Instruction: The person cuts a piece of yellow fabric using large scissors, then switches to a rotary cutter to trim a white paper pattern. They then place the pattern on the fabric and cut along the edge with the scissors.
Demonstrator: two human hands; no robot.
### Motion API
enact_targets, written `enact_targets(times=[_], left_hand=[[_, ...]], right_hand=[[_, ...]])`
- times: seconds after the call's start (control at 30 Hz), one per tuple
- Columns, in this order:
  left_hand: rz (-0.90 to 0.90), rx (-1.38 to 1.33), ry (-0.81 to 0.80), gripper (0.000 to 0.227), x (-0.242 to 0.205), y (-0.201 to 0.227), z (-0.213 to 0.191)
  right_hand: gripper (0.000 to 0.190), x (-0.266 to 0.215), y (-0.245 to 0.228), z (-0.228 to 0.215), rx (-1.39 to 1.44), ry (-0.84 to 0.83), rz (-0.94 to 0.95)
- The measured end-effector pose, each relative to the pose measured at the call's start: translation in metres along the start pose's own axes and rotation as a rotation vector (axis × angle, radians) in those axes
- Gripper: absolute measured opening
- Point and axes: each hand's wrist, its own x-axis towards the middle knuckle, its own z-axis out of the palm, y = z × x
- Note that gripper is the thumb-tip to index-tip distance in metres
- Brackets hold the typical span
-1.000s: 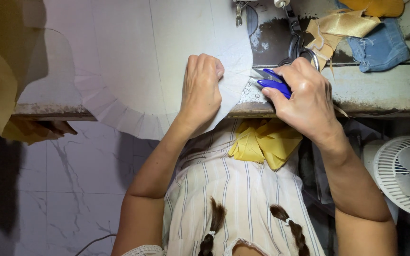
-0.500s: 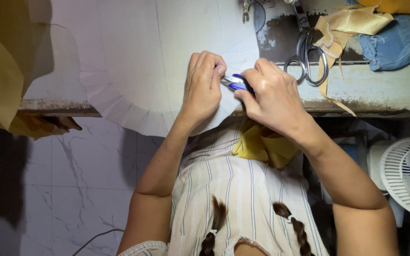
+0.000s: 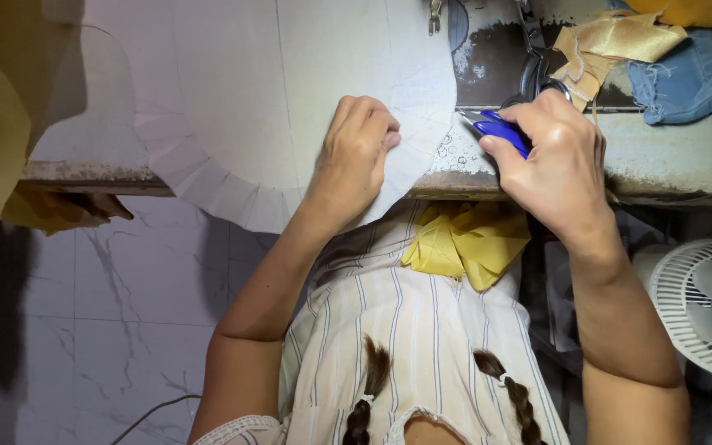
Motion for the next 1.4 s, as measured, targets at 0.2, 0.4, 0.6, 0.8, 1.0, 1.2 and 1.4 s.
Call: enact_targets(times=[0.2, 0.4, 0.6, 0.8, 1.0, 1.2, 1.4], left_hand=[[0.092, 0.152, 0.015, 0.017, -0.004, -0.013, 0.015], [0.038, 0.286, -0.120, 0.021, -0.004, -0.003, 0.010], [-0.003, -0.130, 0.006, 0.022, -0.006, -0.015, 0.003], [-0.093, -0.270, 0.044, 0.022, -0.004, -0.007, -0.008], [-0.061, -0.296, 0.082, 0.021, -0.004, -0.009, -0.009], [-0.052, -0.321, 0.106, 0.021, -0.005, -0.012, -0.008], [0.101, -0.094, 0.198, 0.023, -0.019, 0.007, 0.000]], right_hand=[[0.031, -0.011, 0.001, 0.001, 0.015, -0.005, 0.042], [0.030, -0.016, -0.003, -0.001, 0.038, 0.010, 0.040], [0.029, -0.013, -0.030, -0.010, 0.151, -0.038, 0.020], [0.029, -0.009, -0.062, 0.005, 0.233, -0.150, -0.067], [0.031, 0.010, -0.074, 0.029, 0.114, -0.095, -0.152], [0.021, 0.017, -0.079, 0.043, 0.062, -0.107, -0.152], [0.024, 0.007, -0.058, 0.028, 0.044, -0.068, -0.118]])
